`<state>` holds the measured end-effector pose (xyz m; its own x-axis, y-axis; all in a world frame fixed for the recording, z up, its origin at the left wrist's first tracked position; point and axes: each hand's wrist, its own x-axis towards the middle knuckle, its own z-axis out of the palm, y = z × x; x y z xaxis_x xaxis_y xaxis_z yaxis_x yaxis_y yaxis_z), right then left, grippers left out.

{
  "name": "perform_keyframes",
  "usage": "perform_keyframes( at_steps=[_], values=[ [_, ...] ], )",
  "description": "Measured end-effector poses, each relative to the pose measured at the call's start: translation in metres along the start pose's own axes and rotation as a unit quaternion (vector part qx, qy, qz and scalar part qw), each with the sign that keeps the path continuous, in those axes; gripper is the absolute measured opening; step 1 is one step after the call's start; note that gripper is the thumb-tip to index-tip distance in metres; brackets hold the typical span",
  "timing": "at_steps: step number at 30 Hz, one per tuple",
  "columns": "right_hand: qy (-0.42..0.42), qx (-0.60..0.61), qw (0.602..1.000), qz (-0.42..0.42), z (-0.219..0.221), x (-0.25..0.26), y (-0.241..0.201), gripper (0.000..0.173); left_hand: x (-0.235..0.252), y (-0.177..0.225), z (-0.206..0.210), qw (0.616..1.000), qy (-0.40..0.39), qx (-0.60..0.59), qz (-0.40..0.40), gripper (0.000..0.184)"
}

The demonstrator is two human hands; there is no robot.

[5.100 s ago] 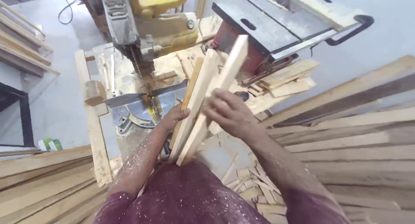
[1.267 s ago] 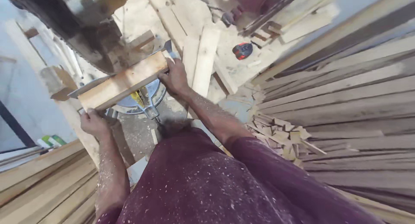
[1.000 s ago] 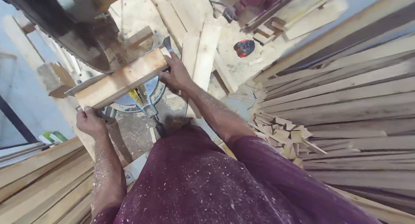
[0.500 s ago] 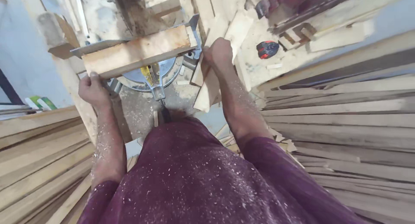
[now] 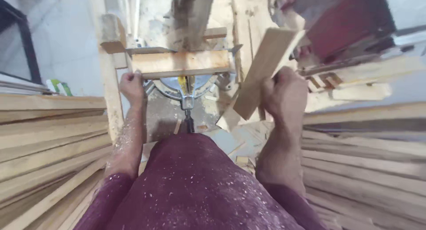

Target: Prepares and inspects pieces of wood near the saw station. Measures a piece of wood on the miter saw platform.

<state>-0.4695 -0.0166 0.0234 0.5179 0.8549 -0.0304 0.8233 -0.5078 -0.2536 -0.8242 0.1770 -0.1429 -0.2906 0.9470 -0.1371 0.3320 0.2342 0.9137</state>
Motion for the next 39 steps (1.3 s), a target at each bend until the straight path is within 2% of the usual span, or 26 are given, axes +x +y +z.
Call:
perform_keyframes(
  at_steps=[2,4,6,10,13,15,16,17,18,19,20,21,24,26,31,36,39],
  values=[
    [0.002,-0.056,0.985,-0.161,0.021,-0.025,-0.034,0.026,0.000,0.003,0.000,1.000,-0.014,0.003,0.001,0.038],
    [0.024,-0.061,0.945,-0.319,0.058,-0.033,-0.070,0.029,0.000,-0.001,-0.003,1.000,-0.022,-0.003,0.007,0.037],
    [0.027,-0.060,0.908,-0.413,0.082,-0.025,-0.109,0.033,0.001,-0.009,-0.007,1.000,-0.011,-0.016,0.018,0.038],
    [0.053,-0.088,0.880,-0.464,0.116,0.031,-0.182,0.033,-0.001,-0.015,-0.015,0.991,-0.014,-0.099,0.090,0.054],
    [0.049,-0.052,0.870,-0.488,0.157,0.067,-0.197,0.033,-0.010,-0.008,-0.017,0.990,-0.060,-0.079,0.102,0.052],
    [0.048,-0.016,0.892,-0.450,0.173,0.062,-0.184,0.034,-0.009,-0.005,-0.013,0.991,-0.084,-0.035,0.099,0.051],
    [0.055,0.005,0.919,-0.389,0.175,0.052,-0.172,0.037,-0.006,-0.007,-0.012,0.991,-0.090,-0.024,0.099,0.052],
    [0.067,0.029,0.947,-0.312,0.174,0.045,-0.159,0.045,-0.003,-0.010,-0.011,0.991,-0.090,-0.016,0.100,0.051],
    [0.072,0.043,0.970,-0.228,0.173,0.045,-0.145,0.061,0.000,-0.013,-0.010,0.991,-0.089,-0.012,0.099,0.049],
    [0.066,0.055,0.985,-0.153,0.173,0.052,-0.130,0.076,0.002,-0.018,-0.009,0.991,-0.084,-0.015,0.099,0.048],
    [0.055,0.062,0.990,-0.111,0.174,0.059,-0.117,0.083,0.004,-0.022,-0.008,0.992,-0.076,-0.022,0.103,0.046],
    [0.047,0.063,0.991,-0.108,0.175,0.064,-0.109,0.079,0.005,-0.024,-0.006,0.992,-0.069,-0.019,0.107,0.045],
    [0.021,0.076,0.982,-0.171,0.174,0.069,-0.110,0.055,0.004,-0.021,0.000,0.992,-0.036,0.009,0.122,0.041],
    [0.031,0.119,0.979,-0.164,0.180,0.072,-0.111,0.046,0.003,-0.018,0.000,0.991,-0.030,0.016,0.126,0.039],
    [0.071,0.240,0.958,-0.138,0.194,0.077,-0.098,0.043,0.003,-0.008,-0.005,0.994,-0.043,0.024,0.101,0.035],
    [0.037,0.261,0.960,-0.094,0.185,0.079,-0.111,0.047,0.003,0.006,-0.011,0.995,-0.027,0.005,0.095,0.024],
    [0.055,0.268,0.957,-0.092,0.184,0.073,-0.103,0.040,-0.009,0.008,-0.004,0.993,-0.026,0.039,0.107,0.027]
  ],
)
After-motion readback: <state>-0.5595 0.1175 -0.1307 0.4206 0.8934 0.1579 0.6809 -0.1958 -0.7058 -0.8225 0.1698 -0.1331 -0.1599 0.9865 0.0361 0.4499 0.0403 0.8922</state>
